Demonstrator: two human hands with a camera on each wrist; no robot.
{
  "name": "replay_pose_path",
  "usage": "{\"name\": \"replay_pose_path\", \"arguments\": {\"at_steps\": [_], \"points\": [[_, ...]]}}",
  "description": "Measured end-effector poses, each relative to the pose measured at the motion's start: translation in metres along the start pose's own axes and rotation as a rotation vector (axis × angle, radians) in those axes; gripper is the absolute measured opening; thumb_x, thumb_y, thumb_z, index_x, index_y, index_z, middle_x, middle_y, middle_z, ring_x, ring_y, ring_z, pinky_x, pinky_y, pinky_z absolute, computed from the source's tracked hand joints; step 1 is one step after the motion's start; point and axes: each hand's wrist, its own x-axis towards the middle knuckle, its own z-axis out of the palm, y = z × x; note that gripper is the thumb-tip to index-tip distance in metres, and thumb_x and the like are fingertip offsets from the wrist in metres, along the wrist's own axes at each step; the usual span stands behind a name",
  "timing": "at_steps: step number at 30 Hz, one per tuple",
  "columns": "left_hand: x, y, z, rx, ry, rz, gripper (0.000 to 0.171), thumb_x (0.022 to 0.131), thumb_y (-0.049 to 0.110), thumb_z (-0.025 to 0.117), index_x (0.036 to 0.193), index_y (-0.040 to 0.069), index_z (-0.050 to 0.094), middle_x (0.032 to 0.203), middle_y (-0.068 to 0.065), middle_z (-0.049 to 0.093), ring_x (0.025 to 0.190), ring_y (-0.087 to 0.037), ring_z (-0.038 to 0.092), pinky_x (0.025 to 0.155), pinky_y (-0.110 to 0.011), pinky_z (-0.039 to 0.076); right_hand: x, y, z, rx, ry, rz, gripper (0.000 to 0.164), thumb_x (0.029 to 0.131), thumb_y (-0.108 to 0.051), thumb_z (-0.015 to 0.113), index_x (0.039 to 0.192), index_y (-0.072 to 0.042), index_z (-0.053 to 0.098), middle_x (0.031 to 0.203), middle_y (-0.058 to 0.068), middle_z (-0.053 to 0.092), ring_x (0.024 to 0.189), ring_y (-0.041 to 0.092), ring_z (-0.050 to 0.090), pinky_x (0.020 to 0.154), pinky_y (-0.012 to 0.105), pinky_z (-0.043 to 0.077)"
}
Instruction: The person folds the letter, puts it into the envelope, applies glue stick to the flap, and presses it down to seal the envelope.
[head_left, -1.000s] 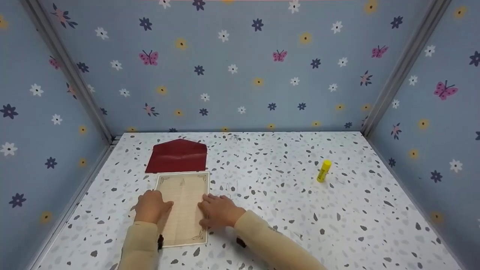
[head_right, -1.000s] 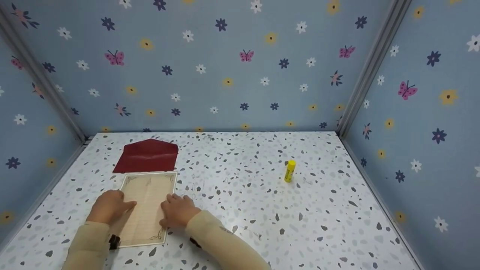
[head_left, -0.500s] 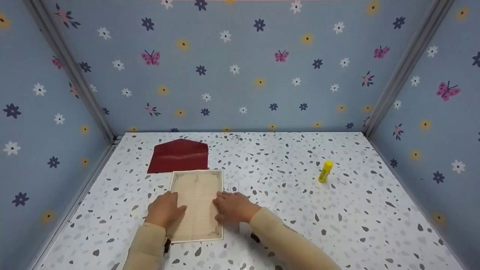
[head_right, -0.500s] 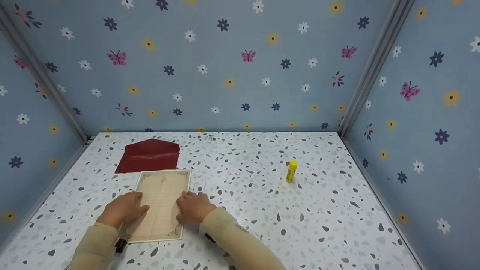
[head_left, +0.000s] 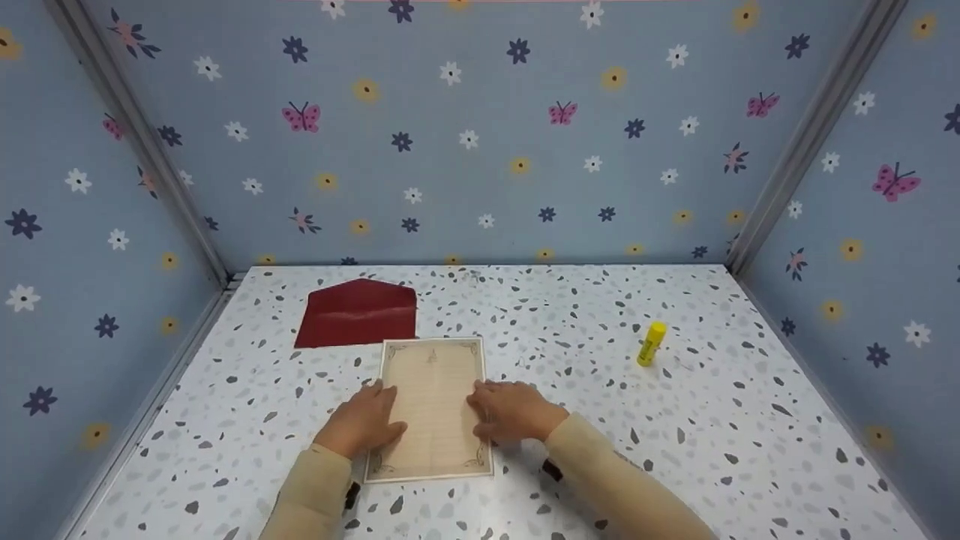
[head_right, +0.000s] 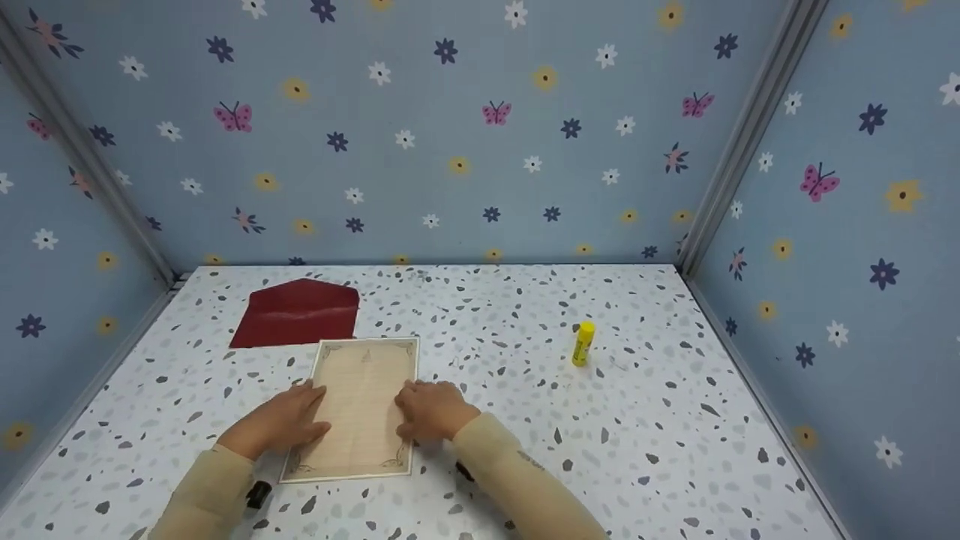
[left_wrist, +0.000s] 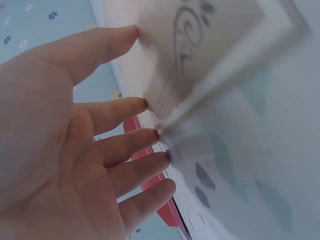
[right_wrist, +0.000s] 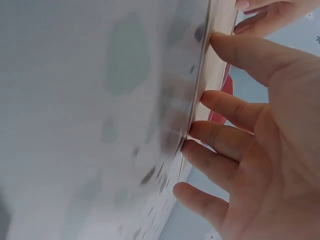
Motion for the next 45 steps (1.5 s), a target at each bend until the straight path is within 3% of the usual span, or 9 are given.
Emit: {"name": "replay_pose_path", "arguments": {"at_steps": [6, 10, 15, 27, 32, 45], "points": [[0.005, 0.014, 0.007, -0.011, -0.010, 0.018, 0.069, 0.094, 0.031, 0.070, 0.149, -0.003, 0.043, 0.156, -0.027, 0.032, 0.143, -0.046, 0.029, 0.113, -0.058, 0.029, -0.010, 0.025, -0.002, 0.102, -0.006, -0.008, 0.072, 0.094, -0.044, 0.068, 0.152, -0.012, 0.041, 0.154, 0.006, 0.043, 0.139, 0.029, 0.043, 0.113, 0.045, 0.034], [0.009, 0.022, 0.013, -0.004, -0.002, 0.073, 0.068, 0.095, 0.031, 0.069, 0.148, -0.002, 0.044, 0.155, -0.028, 0.033, 0.142, -0.046, 0.031, 0.113, -0.057, 0.030, -0.020, 0.038, -0.003, 0.172, -0.021, 0.026, 0.068, 0.092, -0.043, 0.069, 0.151, -0.018, 0.045, 0.157, 0.006, 0.039, 0.141, 0.028, 0.039, 0.115, 0.046, 0.031], [0.014, 0.031, 0.018, -0.012, 0.003, 0.128, 0.066, 0.096, 0.032, 0.068, 0.149, 0.000, 0.044, 0.156, -0.025, 0.032, 0.144, -0.046, 0.027, 0.114, -0.056, 0.027, -0.031, 0.053, -0.004, 0.224, -0.026, 0.075, 0.072, 0.092, -0.039, 0.071, 0.153, -0.016, 0.042, 0.157, 0.005, 0.040, 0.142, 0.027, 0.037, 0.115, 0.047, 0.029], [0.028, 0.059, 0.030, 0.024, -0.026, 0.149, 0.067, 0.098, 0.041, 0.062, 0.153, 0.007, 0.042, 0.160, -0.018, 0.029, 0.147, -0.039, 0.023, 0.115, -0.058, 0.024, -0.058, 0.085, -0.001, 0.315, 0.020, 0.113, 0.064, 0.092, -0.033, 0.073, 0.149, -0.017, 0.048, 0.157, 0.007, 0.039, 0.143, 0.030, 0.035, 0.116, 0.049, 0.028], [0.033, 0.067, 0.031, 0.039, -0.034, 0.160, 0.068, 0.098, 0.042, 0.061, 0.153, 0.007, 0.041, 0.160, -0.018, 0.028, 0.147, -0.041, 0.023, 0.114, -0.061, 0.024, -0.066, 0.093, 0.000, 0.355, 0.025, 0.161, 0.059, 0.092, -0.034, 0.072, 0.147, -0.025, 0.052, 0.159, 0.002, 0.035, 0.145, 0.028, 0.032, 0.117, 0.050, 0.025], [0.039, 0.079, 0.035, 0.022, -0.062, 0.158, 0.068, 0.098, 0.043, 0.060, 0.155, 0.010, 0.039, 0.162, -0.015, 0.026, 0.149, -0.038, 0.019, 0.116, -0.058, 0.022, -0.074, 0.112, 0.003, 0.416, 0.048, 0.131, 0.056, 0.091, -0.030, 0.074, 0.143, -0.023, 0.056, 0.160, 0.004, 0.034, 0.146, 0.032, 0.030, 0.117, 0.054, 0.021]]}}
